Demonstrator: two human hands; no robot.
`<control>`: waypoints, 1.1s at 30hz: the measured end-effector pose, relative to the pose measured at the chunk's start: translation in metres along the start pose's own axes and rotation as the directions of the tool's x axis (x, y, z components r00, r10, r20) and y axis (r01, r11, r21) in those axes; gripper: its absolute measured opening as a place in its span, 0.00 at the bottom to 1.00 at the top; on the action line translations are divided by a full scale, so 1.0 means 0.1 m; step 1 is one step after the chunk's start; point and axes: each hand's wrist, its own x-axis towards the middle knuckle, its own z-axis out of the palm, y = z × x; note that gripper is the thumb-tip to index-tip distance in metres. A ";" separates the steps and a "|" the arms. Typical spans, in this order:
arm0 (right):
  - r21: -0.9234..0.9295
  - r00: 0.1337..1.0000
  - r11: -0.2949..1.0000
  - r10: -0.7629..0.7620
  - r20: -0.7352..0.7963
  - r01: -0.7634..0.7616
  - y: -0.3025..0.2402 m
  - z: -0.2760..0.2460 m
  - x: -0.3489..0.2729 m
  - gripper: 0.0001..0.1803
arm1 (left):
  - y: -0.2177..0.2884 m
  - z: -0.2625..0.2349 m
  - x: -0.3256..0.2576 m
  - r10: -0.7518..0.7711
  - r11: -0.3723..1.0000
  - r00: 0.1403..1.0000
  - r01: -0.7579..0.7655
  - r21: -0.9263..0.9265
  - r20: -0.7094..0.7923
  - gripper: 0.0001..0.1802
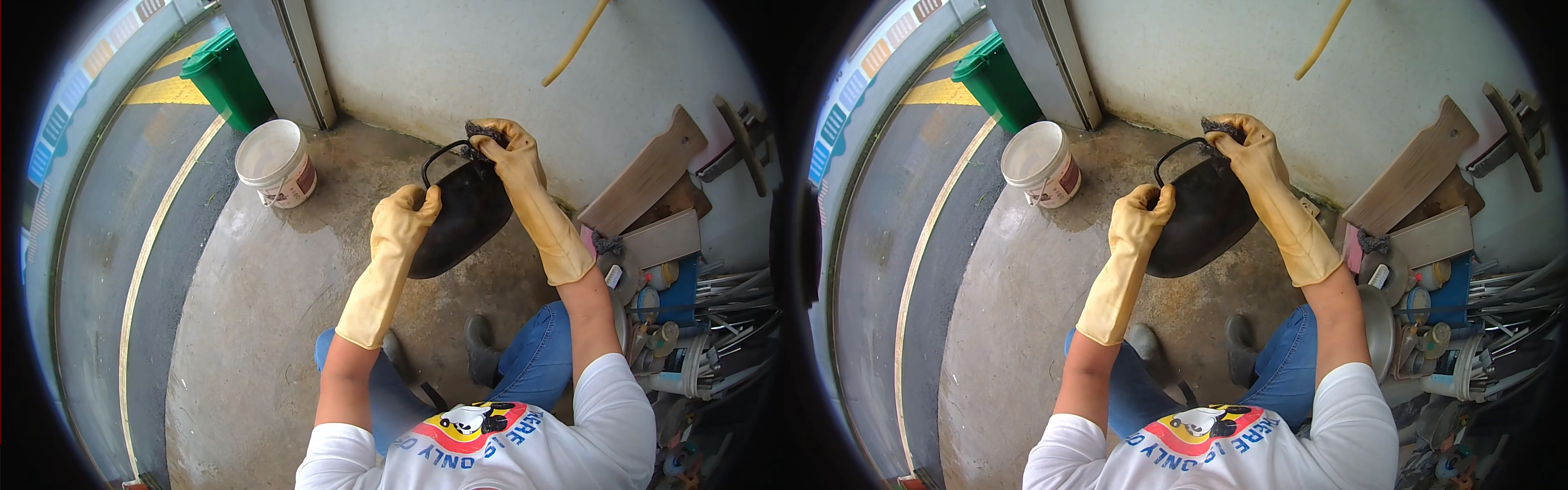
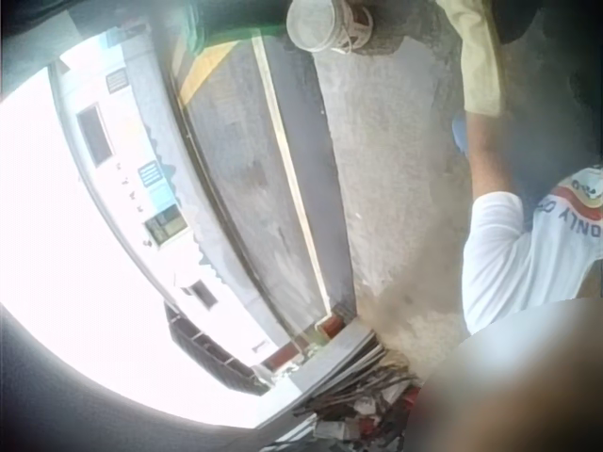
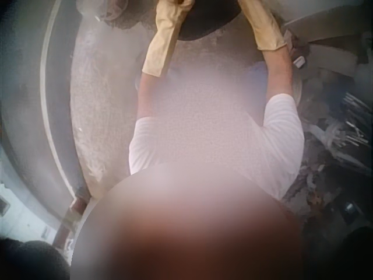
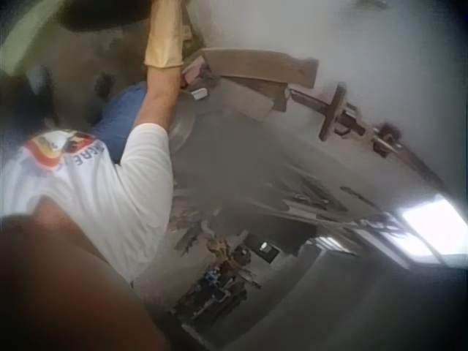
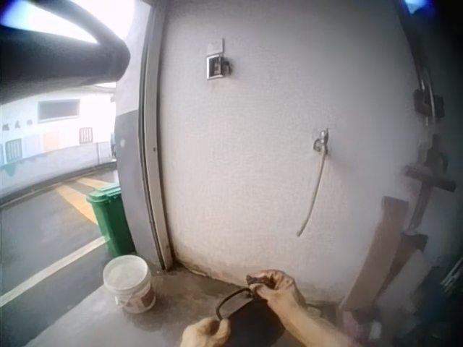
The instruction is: Scrubbing the underside and inside of a large wok using a steel wool pad.
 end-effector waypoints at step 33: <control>0.129 0.969 0.991 0.068 -0.237 -0.038 0.04 0.14 0.21 0.09 | -0.14 -0.23 0.13 -0.113 0.994 0.985 0.113 -0.005 -0.129 0.25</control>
